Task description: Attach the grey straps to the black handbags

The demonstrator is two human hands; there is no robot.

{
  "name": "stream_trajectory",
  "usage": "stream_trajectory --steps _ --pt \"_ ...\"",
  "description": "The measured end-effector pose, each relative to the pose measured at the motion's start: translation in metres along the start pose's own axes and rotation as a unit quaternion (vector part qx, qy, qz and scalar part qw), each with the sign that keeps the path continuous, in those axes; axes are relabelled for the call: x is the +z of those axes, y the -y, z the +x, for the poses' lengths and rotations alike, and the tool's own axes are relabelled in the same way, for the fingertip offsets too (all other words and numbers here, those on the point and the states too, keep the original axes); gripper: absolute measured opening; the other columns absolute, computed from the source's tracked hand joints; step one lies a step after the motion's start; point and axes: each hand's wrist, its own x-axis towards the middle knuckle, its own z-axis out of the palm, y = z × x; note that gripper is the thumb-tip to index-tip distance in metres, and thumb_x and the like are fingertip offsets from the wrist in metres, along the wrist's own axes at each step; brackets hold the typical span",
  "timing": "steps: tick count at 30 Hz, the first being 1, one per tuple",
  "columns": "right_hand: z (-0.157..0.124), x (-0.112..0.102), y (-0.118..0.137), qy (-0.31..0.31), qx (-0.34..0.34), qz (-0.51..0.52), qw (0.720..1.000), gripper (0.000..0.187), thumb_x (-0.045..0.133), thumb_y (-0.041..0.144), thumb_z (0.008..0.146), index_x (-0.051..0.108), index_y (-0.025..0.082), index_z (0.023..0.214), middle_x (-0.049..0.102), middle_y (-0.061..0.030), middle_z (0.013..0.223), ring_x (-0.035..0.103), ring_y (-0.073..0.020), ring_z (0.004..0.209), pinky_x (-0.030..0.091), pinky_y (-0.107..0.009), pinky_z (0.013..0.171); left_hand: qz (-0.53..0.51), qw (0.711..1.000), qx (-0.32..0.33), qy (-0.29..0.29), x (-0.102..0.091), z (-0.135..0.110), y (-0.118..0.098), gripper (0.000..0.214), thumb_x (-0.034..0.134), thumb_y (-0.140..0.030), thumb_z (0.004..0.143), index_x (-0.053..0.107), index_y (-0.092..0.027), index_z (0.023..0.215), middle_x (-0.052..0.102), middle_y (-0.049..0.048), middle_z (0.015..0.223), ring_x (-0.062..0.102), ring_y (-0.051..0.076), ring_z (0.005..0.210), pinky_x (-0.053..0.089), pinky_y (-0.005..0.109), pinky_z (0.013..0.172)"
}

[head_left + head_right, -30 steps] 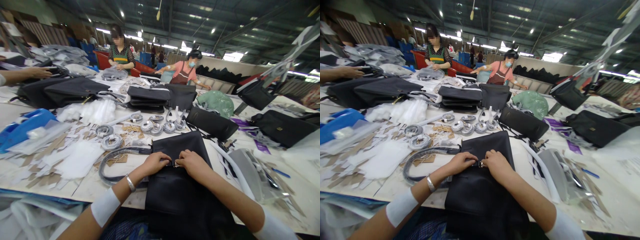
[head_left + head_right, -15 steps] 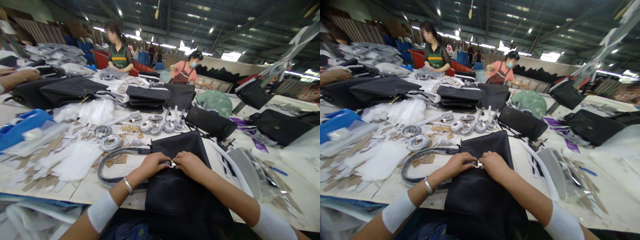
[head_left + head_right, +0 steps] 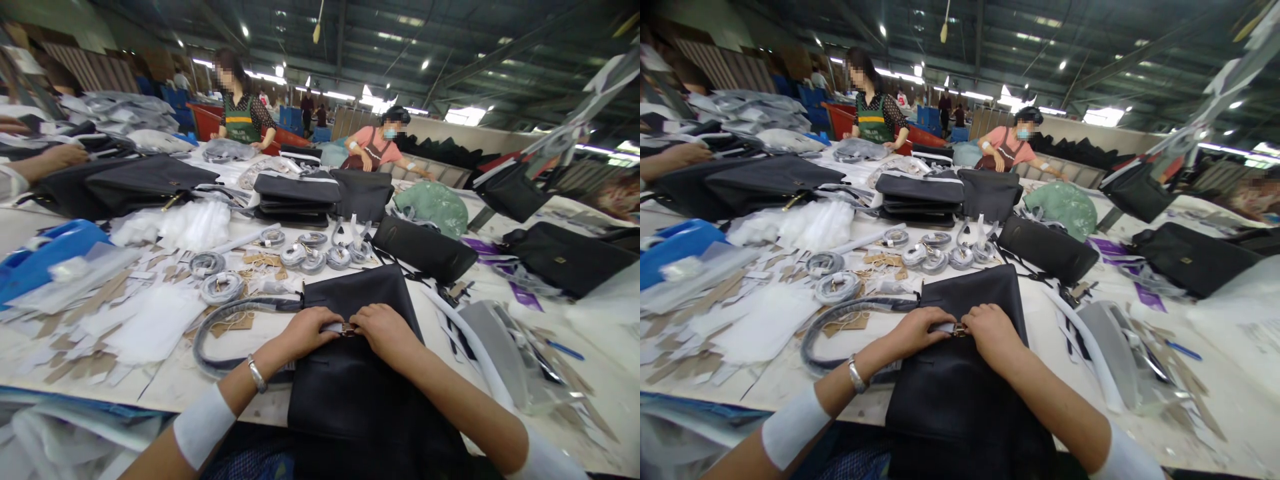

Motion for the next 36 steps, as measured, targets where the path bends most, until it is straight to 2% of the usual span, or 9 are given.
stream_trajectory --steps 7,11,17,19,22,25,27,32,36 --pt "-0.002 -0.002 0.0 0.015 0.014 0.002 1.0 0.016 0.06 0.018 0.091 0.072 0.022 0.101 0.07 -0.0061 0.097 0.061 -0.0243 0.095 0.04 -0.034 0.083 -0.028 1.0 0.013 -0.001 0.0 0.0 -0.003 0.033 0.071 -0.032 0.086 0.069 -0.025 0.117 0.07 0.0034 0.115 0.063 0.022 0.105 0.045 0.029 0.098" --pt "0.0 -0.003 0.005 0.037 0.0 -0.002 0.999 0.015 0.061 0.016 0.09 0.073 0.02 0.099 0.07 -0.0076 0.098 0.061 -0.025 0.095 0.042 -0.034 0.079 -0.017 1.0 -0.009 -0.006 0.004 0.001 -0.002 0.027 0.071 -0.031 0.085 0.071 -0.025 0.112 0.071 0.0029 0.111 0.064 0.022 0.103 0.045 0.03 0.095" --pt "0.001 -0.002 -0.001 0.015 -0.011 0.042 0.999 0.017 0.065 0.018 0.088 0.072 0.022 0.103 0.071 -0.005 0.099 0.063 -0.0238 0.095 0.044 -0.032 0.078 -0.013 0.999 -0.035 -0.018 0.004 -0.002 0.001 0.029 0.071 -0.032 0.084 0.07 -0.026 0.113 0.071 0.0027 0.109 0.065 0.023 0.1 0.048 0.03 0.088" --pt "-0.002 -0.002 -0.004 -0.024 -0.002 0.069 0.997 0.018 0.062 0.019 0.09 0.071 0.022 0.106 0.071 -0.0044 0.101 0.063 -0.0225 0.095 0.045 -0.032 0.08 -0.016 0.999 -0.04 -0.024 0.004 -0.004 0.002 0.038 0.073 -0.034 0.083 0.067 -0.026 0.12 0.07 0.0037 0.115 0.064 0.024 0.105 0.047 0.031 0.094" --pt "-0.006 -0.003 -0.005 -0.127 0.012 0.105 0.986 0.021 0.054 0.017 0.096 0.07 0.021 0.108 0.072 -0.004 0.104 0.064 -0.0207 0.097 0.045 -0.033 0.086 -0.019 0.998 -0.045 -0.042 0.002 -0.006 0.004 0.052 0.077 -0.032 0.079 0.061 -0.025 0.128 0.066 0.0053 0.125 0.062 0.024 0.112 0.045 0.031 0.1" --pt "-0.008 -0.004 -0.004 -0.241 0.013 0.124 0.962 0.02 0.051 0.02 0.099 0.07 0.022 0.107 0.073 -0.0041 0.107 0.065 -0.0206 0.098 0.045 -0.034 0.089 -0.016 0.999 -0.033 -0.034 -0.003 -0.008 0.005 0.037 0.072 -0.027 0.084 0.067 -0.026 0.12 0.069 0.0026 0.118 0.063 0.022 0.108 0.046 0.029 0.096" --pt "-0.01 -0.005 -0.004 -0.296 0.01 0.129 0.946 0.018 0.053 0.022 0.099 0.07 0.022 0.107 0.073 -0.0037 0.106 0.065 -0.0207 0.097 0.046 -0.034 0.089 -0.015 0.999 -0.027 -0.015 -0.007 -0.01 0.007 0.026 0.068 -0.025 0.087 0.071 -0.026 0.112 0.072 0.0015 0.111 0.065 0.021 0.103 0.047 0.027 0.093" --pt "-0.014 -0.007 -0.01 -0.352 0.025 0.137 0.926 0.015 0.058 0.021 0.096 0.07 0.024 0.104 0.074 -0.0009 0.105 0.067 -0.0205 0.095 0.048 -0.034 0.089 -0.039 0.998 -0.052 -0.009 -0.014 -0.017 0.011 0.019 0.069 -0.02 0.085 0.074 -0.023 0.103 0.073 0.002 0.108 0.067 0.02 0.099 0.048 0.027 0.091" --pt "-0.016 -0.011 -0.014 -0.367 0.052 0.182 0.911 0.015 0.059 0.021 0.095 0.071 0.025 0.104 0.074 0.0006 0.105 0.068 -0.0197 0.096 0.05 -0.033 0.089 -0.041 0.997 -0.054 -0.037 -0.016 -0.022 0.009 0.03 0.072 -0.019 0.083 0.071 -0.024 0.112 0.071 0.0025 0.115 0.065 0.02 0.106 0.046 0.028 0.096"
